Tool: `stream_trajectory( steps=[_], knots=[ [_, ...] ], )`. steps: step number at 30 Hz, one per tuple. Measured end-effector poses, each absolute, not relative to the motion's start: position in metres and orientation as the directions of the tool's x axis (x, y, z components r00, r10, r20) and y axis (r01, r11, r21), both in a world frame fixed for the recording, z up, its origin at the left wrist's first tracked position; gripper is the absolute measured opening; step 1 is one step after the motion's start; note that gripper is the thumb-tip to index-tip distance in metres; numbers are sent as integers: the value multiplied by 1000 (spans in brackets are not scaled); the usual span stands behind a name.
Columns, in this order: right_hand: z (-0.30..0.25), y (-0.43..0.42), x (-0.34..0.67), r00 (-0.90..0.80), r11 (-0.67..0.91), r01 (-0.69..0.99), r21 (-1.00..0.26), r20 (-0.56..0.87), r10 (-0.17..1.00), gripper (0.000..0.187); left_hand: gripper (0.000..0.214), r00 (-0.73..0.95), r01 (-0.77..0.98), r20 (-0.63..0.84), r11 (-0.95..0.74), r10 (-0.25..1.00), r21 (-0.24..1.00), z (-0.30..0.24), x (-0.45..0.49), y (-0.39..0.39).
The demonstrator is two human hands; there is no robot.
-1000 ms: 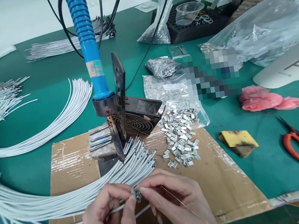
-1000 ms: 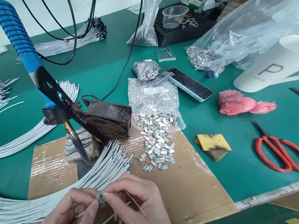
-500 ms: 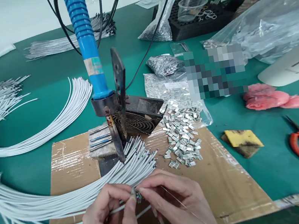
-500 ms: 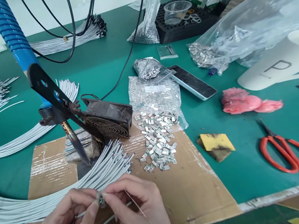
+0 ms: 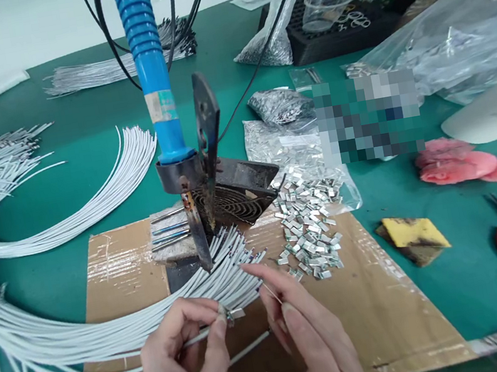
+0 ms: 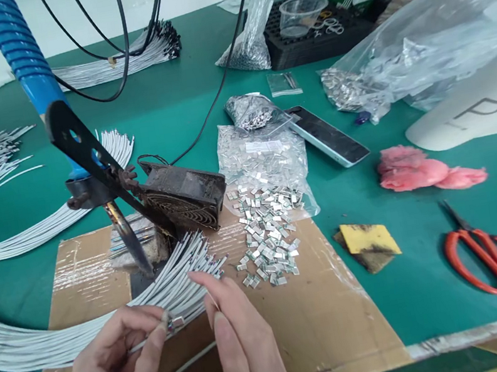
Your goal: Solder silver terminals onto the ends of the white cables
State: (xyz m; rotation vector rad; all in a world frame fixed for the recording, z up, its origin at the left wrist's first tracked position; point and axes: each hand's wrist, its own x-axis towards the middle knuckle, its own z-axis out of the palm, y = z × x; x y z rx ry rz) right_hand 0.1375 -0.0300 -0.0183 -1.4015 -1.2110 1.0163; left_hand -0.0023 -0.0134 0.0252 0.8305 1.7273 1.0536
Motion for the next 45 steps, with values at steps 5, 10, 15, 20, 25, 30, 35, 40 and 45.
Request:
stream_trajectory(
  steps=[5,10,15,20,25,30,35,40,45],
  knots=[
    [-10,-23,140,157,-113,142,-983,-90,984,25,13,-355,128,-327,392,876,911,25,-3,-9],
    [-1,-16,147,63,23,321,-947,46,997,32,15,-389,155,-322,406,863,901,25,-4,-6],
    [3,-11,141,49,178,319,-931,203,978,19,14,-412,149,-311,400,856,904,22,-5,-3],
    [0,-12,128,73,147,319,-936,179,981,19,13,-424,173,-276,376,863,910,21,-5,-1],
    [-3,-9,123,136,114,292,-950,159,978,17,12,-443,193,-233,346,866,918,19,-4,-1],
    [-6,-7,119,172,45,160,-986,73,982,20,13,-434,222,-208,327,877,918,18,-4,0],
    [-8,-4,123,139,9,80,-997,20,990,20,13,-434,228,-200,322,879,919,17,-5,1],
    [-11,1,131,67,12,70,-997,17,998,20,11,-386,253,-181,292,905,922,11,-11,2],
    [-11,3,127,117,-15,72,-997,-6,993,19,13,-424,227,-200,317,883,921,13,-9,6]
  ],
)
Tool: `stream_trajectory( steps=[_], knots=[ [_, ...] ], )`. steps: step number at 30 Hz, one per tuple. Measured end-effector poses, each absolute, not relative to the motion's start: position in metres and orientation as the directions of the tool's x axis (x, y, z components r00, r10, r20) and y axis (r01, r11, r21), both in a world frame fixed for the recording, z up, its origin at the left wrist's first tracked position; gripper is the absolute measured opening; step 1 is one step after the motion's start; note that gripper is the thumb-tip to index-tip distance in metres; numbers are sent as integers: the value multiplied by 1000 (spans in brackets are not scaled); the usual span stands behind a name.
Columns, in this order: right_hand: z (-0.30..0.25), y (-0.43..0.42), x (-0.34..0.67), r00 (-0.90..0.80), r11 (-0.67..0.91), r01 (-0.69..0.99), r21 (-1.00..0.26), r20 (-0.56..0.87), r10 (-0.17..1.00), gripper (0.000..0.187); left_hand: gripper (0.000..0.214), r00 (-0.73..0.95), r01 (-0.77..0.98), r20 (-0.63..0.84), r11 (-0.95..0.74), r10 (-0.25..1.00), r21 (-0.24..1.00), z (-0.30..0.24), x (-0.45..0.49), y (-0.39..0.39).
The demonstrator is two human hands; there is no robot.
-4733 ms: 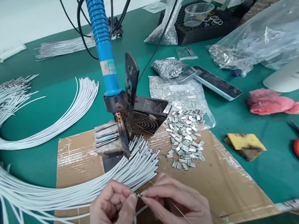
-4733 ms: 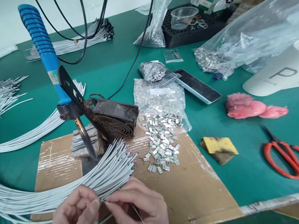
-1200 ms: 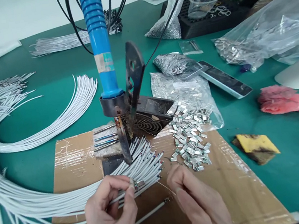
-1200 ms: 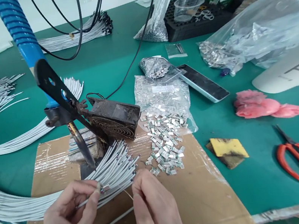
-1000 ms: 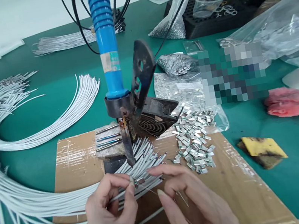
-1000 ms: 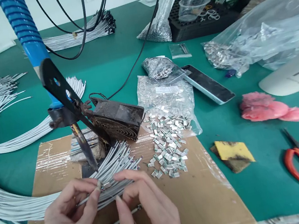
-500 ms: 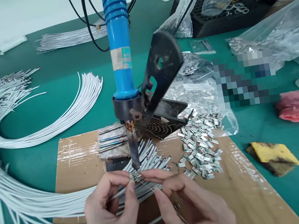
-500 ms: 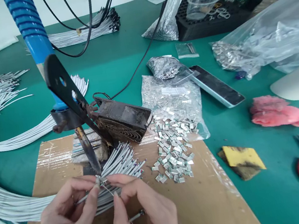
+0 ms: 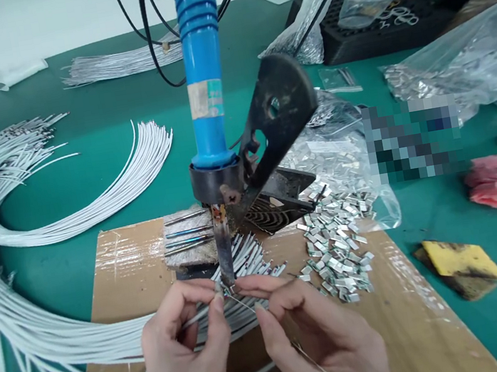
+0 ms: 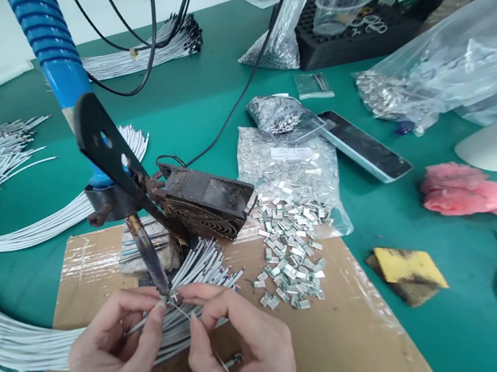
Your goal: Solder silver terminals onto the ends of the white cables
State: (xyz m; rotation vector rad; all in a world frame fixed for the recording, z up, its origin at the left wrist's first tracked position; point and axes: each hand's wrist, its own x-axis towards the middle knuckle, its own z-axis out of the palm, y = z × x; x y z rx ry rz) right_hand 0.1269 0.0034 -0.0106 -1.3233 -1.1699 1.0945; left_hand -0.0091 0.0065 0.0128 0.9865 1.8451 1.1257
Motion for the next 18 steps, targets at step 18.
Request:
stream_trajectory(
  steps=[18],
  knots=[
    [1,10,119,202,-63,-7,-998,-63,977,21,12,-453,130,-230,319,861,939,30,1,20]
  ],
)
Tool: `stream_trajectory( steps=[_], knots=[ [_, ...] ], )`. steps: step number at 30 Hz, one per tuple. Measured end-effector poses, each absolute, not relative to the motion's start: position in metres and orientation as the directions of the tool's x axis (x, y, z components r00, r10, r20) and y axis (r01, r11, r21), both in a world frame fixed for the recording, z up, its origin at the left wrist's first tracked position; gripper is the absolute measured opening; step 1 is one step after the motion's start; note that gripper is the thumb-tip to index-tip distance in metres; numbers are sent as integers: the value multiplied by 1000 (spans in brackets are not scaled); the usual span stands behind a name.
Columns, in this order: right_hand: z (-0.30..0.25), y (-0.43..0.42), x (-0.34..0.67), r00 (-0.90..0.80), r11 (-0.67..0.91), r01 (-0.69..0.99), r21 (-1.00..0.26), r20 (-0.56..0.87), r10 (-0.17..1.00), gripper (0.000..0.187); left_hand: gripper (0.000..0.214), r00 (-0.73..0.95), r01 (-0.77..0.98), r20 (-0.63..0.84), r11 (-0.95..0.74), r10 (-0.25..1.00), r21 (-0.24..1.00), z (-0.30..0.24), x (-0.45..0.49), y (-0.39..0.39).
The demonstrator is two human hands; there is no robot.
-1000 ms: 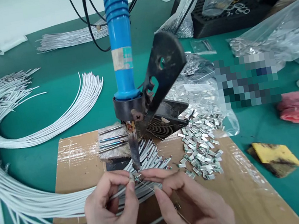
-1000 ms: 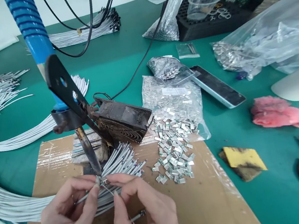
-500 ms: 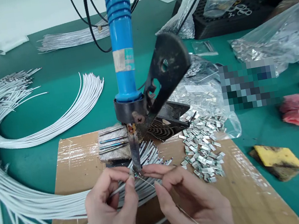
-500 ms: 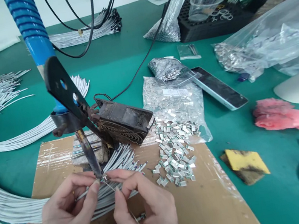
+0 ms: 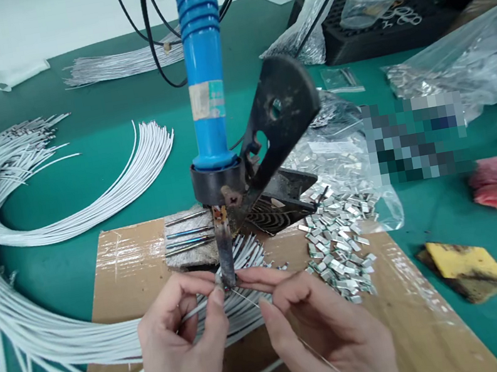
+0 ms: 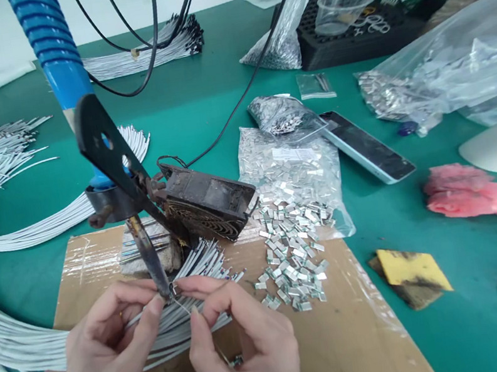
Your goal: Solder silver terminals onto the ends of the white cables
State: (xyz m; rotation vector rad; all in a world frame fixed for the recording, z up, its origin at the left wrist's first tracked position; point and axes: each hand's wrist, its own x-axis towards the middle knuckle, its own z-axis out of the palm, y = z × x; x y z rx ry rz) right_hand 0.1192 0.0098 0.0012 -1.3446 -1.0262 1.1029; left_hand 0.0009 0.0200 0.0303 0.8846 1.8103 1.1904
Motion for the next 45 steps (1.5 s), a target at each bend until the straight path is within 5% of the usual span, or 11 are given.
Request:
stream_trajectory(
  steps=[14,37,45],
  knots=[
    [5,8,123,188,-78,-16,-997,-80,979,21,13,-289,273,-153,234,945,933,15,-22,13],
    [3,10,124,164,-48,-1,-999,-47,985,20,11,-418,150,-179,262,891,953,26,-7,18],
    [4,12,125,129,-4,9,-1000,-3,992,20,11,-307,228,-136,212,942,950,18,-21,15]
  ],
)
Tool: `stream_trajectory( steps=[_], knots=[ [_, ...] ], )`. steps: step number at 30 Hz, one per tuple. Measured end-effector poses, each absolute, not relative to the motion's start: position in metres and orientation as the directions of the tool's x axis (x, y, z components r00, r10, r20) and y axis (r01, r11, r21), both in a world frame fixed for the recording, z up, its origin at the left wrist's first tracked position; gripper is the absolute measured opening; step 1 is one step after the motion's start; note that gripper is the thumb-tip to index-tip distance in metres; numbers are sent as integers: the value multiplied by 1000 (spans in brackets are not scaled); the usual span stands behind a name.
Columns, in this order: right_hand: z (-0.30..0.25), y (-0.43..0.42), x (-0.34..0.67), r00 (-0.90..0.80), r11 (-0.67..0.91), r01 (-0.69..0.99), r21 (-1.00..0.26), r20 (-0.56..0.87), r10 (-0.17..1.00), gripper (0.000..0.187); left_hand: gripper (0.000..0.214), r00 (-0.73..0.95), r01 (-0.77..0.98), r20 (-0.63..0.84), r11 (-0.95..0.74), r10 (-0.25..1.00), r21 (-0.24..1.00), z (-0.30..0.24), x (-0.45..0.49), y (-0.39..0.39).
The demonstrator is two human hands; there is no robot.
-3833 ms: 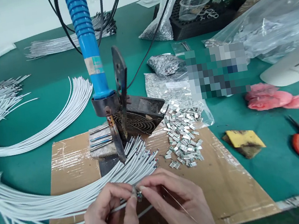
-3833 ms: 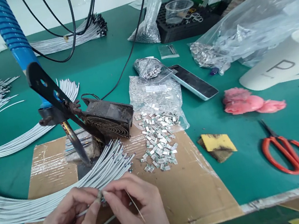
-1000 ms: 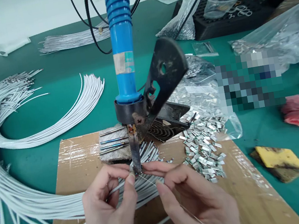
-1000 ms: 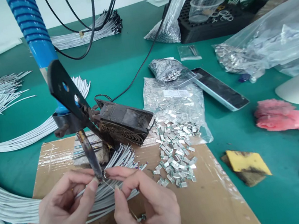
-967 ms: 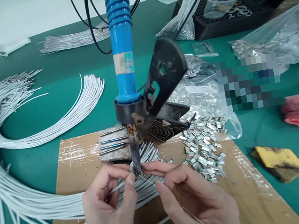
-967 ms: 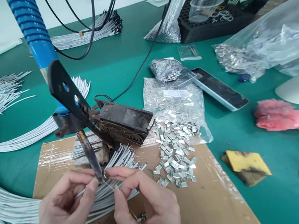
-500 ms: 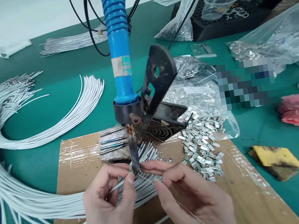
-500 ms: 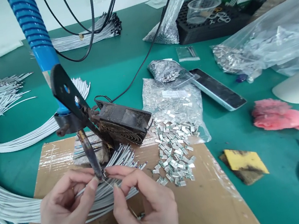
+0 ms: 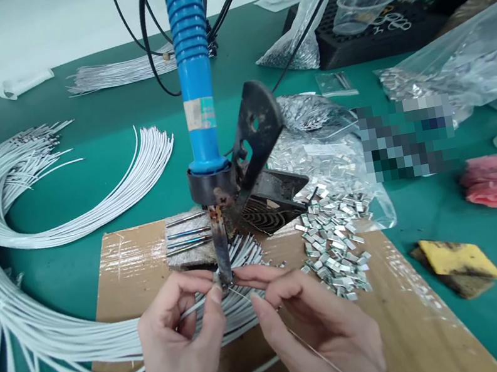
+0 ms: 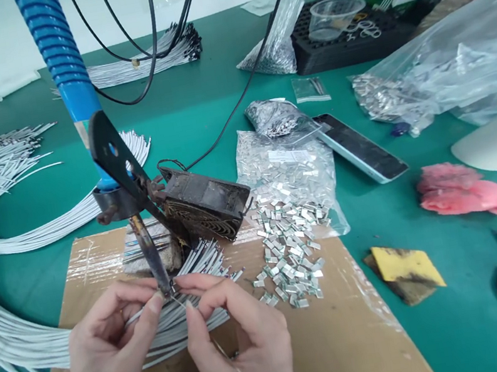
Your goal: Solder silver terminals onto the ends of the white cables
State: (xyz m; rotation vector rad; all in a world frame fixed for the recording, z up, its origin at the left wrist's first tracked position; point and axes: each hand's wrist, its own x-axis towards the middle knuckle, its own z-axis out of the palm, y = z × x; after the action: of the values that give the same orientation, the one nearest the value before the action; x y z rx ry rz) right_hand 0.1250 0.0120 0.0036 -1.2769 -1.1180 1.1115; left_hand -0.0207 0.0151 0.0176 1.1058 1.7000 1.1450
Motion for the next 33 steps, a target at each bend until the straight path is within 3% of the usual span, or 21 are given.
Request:
stream_trajectory(
  steps=[6,15,21,33],
  knots=[
    [5,11,124,141,-8,-21,-1000,-11,990,19,11,-410,208,-125,226,904,952,24,-11,15],
    [5,13,122,155,-37,3,-999,-36,987,21,11,-304,228,-155,230,940,946,18,-19,17],
    [5,12,121,160,-32,-33,-999,-37,986,20,12,-443,144,-192,281,876,949,27,-3,18],
    [2,11,122,163,6,4,-1000,7,987,18,11,-451,126,-209,293,868,948,28,0,16]
  ],
)
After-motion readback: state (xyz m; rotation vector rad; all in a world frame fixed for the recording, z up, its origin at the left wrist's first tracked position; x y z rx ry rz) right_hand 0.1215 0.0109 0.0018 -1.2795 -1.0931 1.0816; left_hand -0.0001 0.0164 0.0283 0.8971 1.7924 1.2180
